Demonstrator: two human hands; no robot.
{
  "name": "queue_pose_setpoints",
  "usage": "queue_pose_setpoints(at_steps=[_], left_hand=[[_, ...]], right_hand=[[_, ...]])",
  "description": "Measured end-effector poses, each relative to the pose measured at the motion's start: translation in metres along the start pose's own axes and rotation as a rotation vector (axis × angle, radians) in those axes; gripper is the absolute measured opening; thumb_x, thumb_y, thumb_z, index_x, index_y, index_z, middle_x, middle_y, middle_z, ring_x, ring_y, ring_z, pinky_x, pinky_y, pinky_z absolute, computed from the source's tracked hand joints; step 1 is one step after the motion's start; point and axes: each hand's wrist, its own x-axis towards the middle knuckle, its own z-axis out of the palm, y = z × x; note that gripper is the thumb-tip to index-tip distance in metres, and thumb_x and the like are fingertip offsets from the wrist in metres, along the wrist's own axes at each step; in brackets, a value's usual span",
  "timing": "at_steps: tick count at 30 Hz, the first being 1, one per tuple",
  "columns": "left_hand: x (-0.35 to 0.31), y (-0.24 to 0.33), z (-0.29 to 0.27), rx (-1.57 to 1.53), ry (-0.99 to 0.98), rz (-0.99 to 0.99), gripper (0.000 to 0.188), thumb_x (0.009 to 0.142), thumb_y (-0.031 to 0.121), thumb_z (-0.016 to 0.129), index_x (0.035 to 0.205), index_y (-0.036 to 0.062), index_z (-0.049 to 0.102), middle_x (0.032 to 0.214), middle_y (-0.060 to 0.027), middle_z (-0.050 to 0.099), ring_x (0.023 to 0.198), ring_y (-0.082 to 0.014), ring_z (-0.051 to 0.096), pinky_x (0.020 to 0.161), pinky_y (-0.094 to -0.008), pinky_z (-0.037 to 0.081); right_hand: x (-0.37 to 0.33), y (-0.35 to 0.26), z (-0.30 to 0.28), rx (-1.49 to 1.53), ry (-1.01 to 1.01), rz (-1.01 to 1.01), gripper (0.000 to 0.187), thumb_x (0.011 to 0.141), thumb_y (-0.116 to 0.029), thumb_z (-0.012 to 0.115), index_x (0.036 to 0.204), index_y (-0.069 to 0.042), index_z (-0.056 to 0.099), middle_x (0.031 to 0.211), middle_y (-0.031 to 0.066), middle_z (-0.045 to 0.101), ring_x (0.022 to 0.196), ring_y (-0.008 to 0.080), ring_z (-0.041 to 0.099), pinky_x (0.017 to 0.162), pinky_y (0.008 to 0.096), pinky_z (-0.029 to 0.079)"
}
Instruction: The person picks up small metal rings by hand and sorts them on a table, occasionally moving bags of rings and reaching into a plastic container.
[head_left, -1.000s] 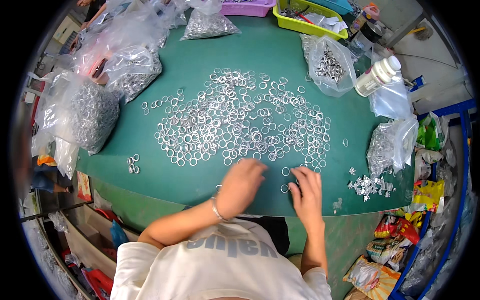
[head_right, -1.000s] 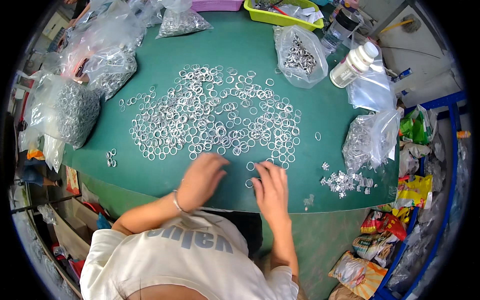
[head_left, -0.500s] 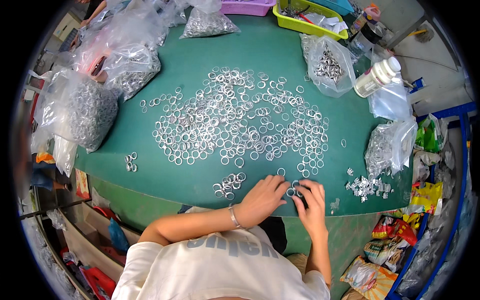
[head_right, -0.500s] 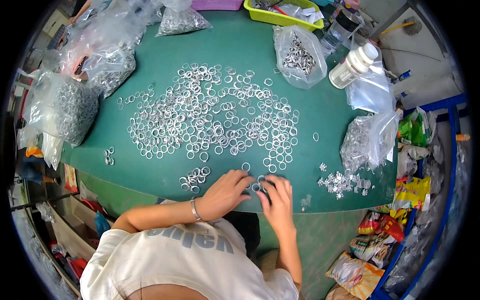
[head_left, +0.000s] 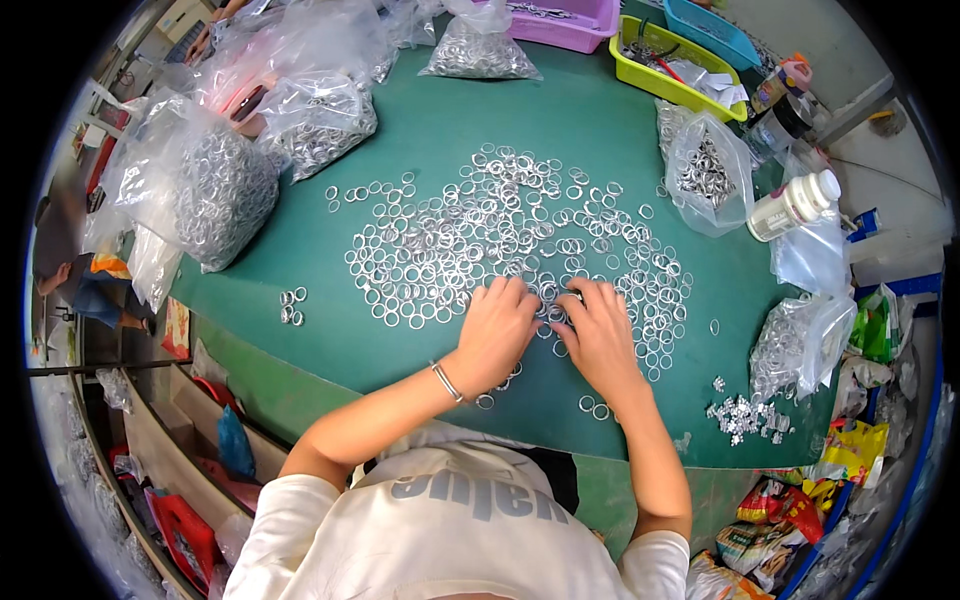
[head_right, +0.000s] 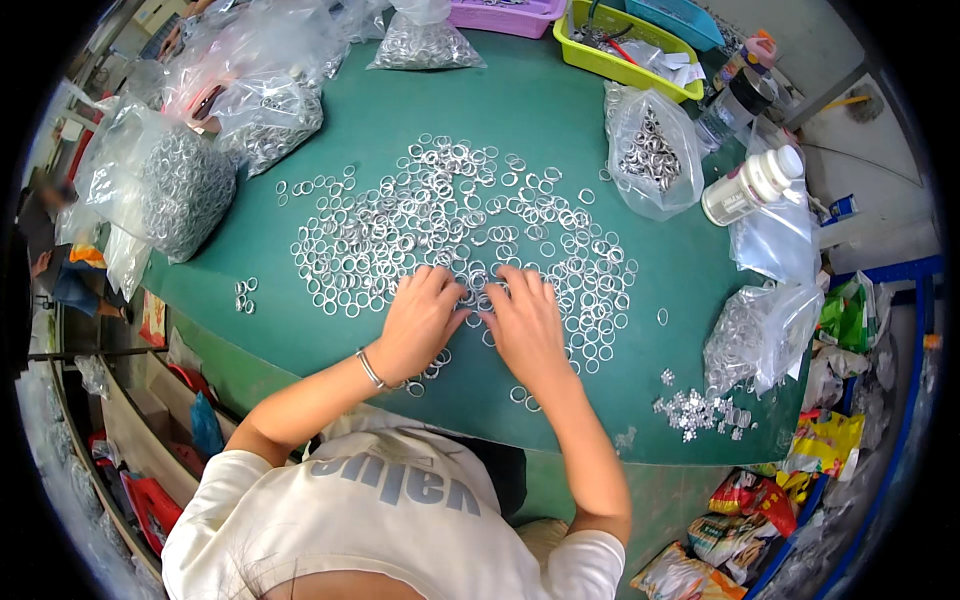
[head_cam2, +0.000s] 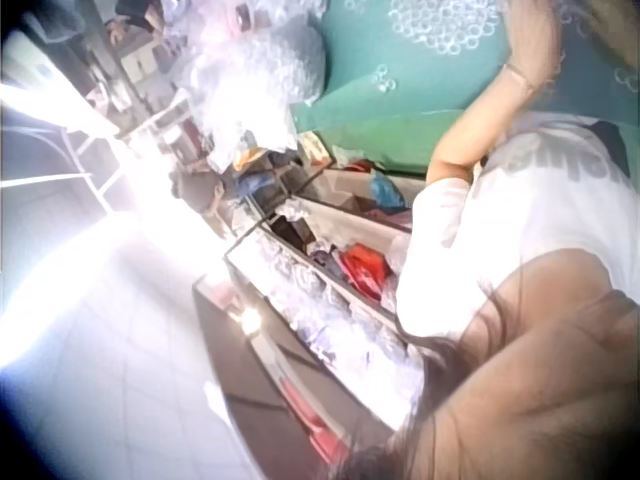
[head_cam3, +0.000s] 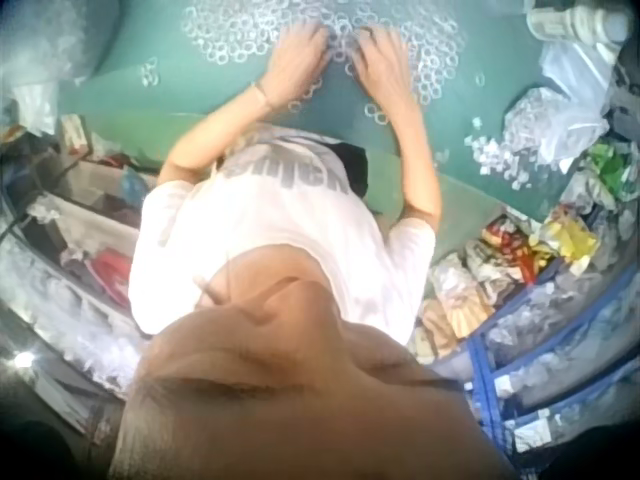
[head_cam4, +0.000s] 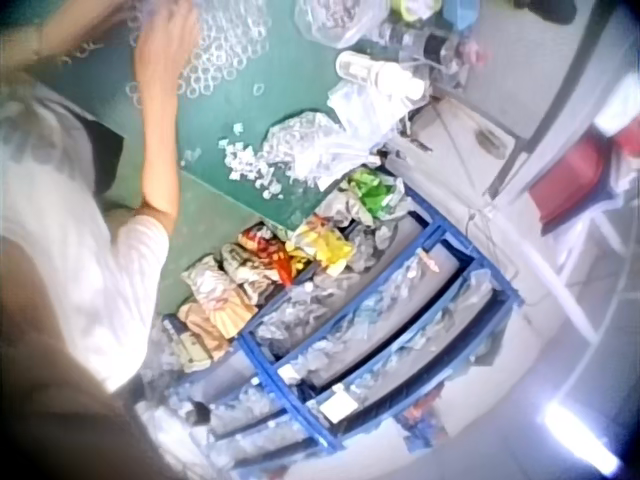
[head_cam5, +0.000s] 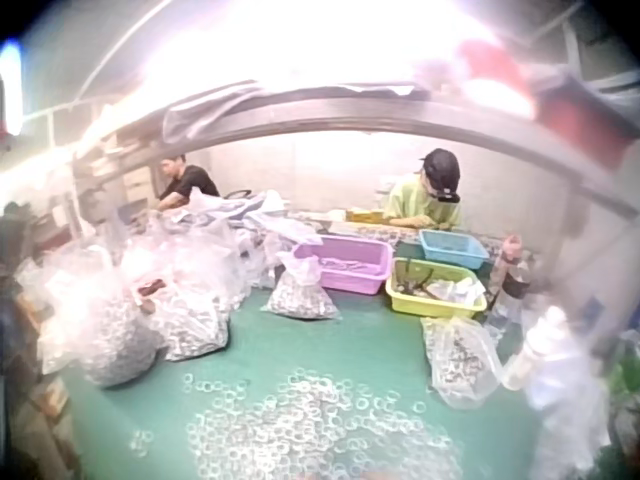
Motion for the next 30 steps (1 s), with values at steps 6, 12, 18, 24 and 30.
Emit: queue_pose_setpoints(at_steps=[6, 12, 18, 24, 30], left_hand=[[-0.001, -0.005, -0.012, -0.139, 0.055, 0.015, 0.016, 0.077, 0.006, 0.069, 0.091, 0.0048, 0.062, 0.095, -0.0098, 0.056, 0.086, -0.0280, 0.054, 0.073, -0.0387, 0.041], [-0.040, 0.051, 0.018, -0.208, -0.350, 0.363, 0.027, 0.076, 0.008, 0.058, 0.102, 0.0023, 0.060, 0.101, -0.0096, 0.056, 0.092, -0.0242, 0.054, 0.076, -0.0344, 0.043], [-0.037, 0.035, -0.008, -0.274, -0.358, 0.180, 0.025, 0.083, 0.014, 0.062, 0.105, 0.0025, 0.059, 0.104, -0.0100, 0.057, 0.094, -0.0272, 0.054, 0.078, -0.0371, 0.043], [0.009, -0.047, -0.025, 0.083, -0.016, -0.003, 0.033, 0.079, 0.011, 0.068, 0.111, 0.0083, 0.060, 0.120, -0.0105, 0.053, 0.106, -0.0291, 0.050, 0.082, -0.0394, 0.042], [-0.011, -0.076, -0.039, -0.076, 0.065, -0.098, 0.031, 0.079, 0.012, 0.071, 0.108, 0.0074, 0.060, 0.111, -0.0080, 0.055, 0.099, -0.0271, 0.051, 0.081, -0.0375, 0.038]], right_hand=[[-0.014, 0.016, -0.031, -0.026, -0.040, 0.092, 0.020, 0.070, -0.004, 0.073, 0.088, -0.003, 0.064, 0.108, 0.0093, 0.058, 0.101, 0.0284, 0.052, 0.085, 0.0385, 0.040], [0.018, 0.022, -0.018, 0.079, 0.030, 0.103, 0.021, 0.073, 0.000, 0.070, 0.093, -0.003, 0.065, 0.101, 0.0096, 0.059, 0.095, 0.0299, 0.054, 0.083, 0.0385, 0.041], [0.034, 0.024, -0.004, 0.120, 0.007, 0.066, 0.033, 0.074, -0.005, 0.072, 0.105, -0.004, 0.063, 0.104, 0.0098, 0.059, 0.098, 0.0302, 0.053, 0.086, 0.0399, 0.042], [0.041, 0.007, 0.015, 0.039, -0.092, -0.072, 0.036, 0.073, -0.008, 0.074, 0.106, -0.003, 0.062, 0.121, 0.0122, 0.053, 0.108, 0.0320, 0.050, 0.089, 0.0423, 0.041], [0.030, 0.020, -0.005, 0.217, -0.113, 0.107, 0.021, 0.074, -0.004, 0.072, 0.094, -0.006, 0.066, 0.109, 0.0079, 0.060, 0.103, 0.0289, 0.054, 0.087, 0.0398, 0.042]])
